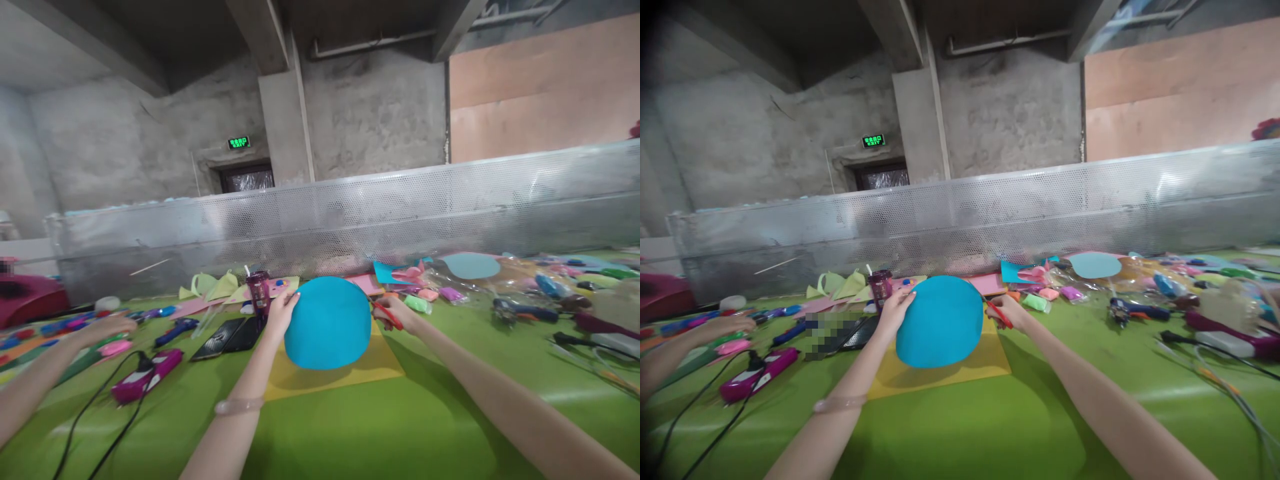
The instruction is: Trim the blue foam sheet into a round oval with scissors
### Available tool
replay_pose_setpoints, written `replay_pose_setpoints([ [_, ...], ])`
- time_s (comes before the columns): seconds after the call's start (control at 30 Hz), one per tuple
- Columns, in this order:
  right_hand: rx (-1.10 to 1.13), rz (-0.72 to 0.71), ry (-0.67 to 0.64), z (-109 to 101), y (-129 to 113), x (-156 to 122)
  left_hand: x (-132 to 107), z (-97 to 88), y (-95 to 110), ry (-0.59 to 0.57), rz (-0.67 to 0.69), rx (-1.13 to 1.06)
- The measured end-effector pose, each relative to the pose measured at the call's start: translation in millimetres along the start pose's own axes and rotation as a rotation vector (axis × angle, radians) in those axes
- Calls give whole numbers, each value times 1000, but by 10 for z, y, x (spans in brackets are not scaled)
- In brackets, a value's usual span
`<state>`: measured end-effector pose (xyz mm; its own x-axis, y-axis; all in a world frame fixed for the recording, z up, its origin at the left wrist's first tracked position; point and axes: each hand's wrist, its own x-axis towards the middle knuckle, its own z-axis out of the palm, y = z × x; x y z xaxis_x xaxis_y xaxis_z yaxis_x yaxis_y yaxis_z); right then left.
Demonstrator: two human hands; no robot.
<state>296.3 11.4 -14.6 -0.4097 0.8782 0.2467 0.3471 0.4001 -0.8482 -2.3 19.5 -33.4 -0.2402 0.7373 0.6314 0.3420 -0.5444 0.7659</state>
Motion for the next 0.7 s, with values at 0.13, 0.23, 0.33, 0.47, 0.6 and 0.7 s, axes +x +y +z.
replay_pose_setpoints([
  [0.13, -15, -5, -6, -5, 25, 10, -1, 0, -1, -9, -13, 1],
  [0.23, -39, -2, -11, -13, 38, 21, -3, -2, 8, -23, -29, -5],
  [0.33, -49, 0, -22, -21, 49, 30, -1, -5, 9, -23, -34, -7],
  [0.47, -46, -18, -23, -26, 100, 51, 10, -13, -9, -29, -32, 5],
  [0.6, -39, -30, -19, -33, 166, 77, 18, -19, -13, -39, -2, 14],
  [0.7, -53, -28, -21, -45, 167, 74, 14, -23, 10, -29, 26, 34],
])
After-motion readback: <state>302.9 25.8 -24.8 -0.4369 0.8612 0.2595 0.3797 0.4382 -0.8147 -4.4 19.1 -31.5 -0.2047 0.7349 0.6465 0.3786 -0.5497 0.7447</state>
